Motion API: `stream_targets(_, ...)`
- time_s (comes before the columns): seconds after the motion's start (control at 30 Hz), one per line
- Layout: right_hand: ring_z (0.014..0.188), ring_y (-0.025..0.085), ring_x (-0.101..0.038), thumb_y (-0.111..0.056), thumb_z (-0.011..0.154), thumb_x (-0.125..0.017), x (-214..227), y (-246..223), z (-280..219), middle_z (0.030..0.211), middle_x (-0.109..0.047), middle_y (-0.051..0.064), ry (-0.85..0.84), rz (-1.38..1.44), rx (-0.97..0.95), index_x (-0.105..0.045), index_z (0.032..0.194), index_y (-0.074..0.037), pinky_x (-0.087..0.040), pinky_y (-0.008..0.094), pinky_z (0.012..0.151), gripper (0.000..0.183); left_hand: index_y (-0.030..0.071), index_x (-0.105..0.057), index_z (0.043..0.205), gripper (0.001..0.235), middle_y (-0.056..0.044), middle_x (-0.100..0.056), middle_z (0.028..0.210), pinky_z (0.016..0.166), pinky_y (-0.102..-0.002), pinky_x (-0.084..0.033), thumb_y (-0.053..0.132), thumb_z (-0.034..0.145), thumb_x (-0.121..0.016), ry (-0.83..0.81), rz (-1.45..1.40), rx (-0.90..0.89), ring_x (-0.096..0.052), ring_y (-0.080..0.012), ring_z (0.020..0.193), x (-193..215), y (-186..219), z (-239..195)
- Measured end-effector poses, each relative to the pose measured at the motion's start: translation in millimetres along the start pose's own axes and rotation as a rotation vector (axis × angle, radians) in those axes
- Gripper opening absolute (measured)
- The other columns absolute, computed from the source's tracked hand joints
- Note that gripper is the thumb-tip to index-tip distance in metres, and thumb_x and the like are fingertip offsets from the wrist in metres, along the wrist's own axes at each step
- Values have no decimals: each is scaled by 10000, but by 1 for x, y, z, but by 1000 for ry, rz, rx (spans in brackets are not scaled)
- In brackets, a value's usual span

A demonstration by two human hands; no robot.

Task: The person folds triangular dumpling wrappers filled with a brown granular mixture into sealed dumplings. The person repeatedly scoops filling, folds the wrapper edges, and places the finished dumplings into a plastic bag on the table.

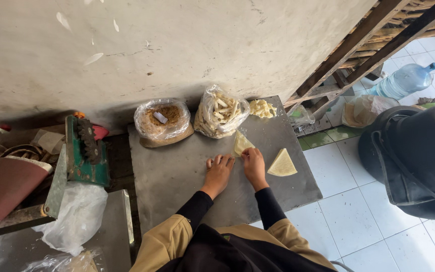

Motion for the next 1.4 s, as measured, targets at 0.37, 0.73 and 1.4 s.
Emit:
stream_targets(0.37, 763, 187, -708, -95, 896, -726, 7, 20, 27, 852, -772, 131, -107, 233, -183, -766, 1001, -11, -547, 319, 732, 141, 103, -503, 1446, 622, -21, -558, 1420, 958, -478, -292, -11, 841, -584, 45, -167, 84, -490, -233, 1260, 7, 3, 18)
stream_targets(0.73, 744, 129, -614, -113, 998, -643, 37, 41, 86, 836, -704, 69, 283, 245, -186, -682, 991, -7, -503, 299, 706, 113, 136, -525, 1459, 506, -11, -478, 1544, 1120, -596, -250, 113, 954, -542, -123, 112, -90, -401, -279, 1418, -36, -3, 16)
stream_targets(1.4, 843, 383, -673, -107, 976, -627, -6, -136, -26, 912, -705, 168, -308, 258, 221, -682, 979, -28, -521, 432, 723, 96, -52, -678, 813, 514, -184, -690, 687, 583, -401, -523, 421, 986, -576, -31, -990, 987, -647, -239, 579, -5, -68, -42)
Point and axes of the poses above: each hand's wrist, its own z-axis towards the middle knuckle, its own x-axis out of the back of the hand, y = z × x, the point moved 1 cm from there along z, towards the middle knuckle
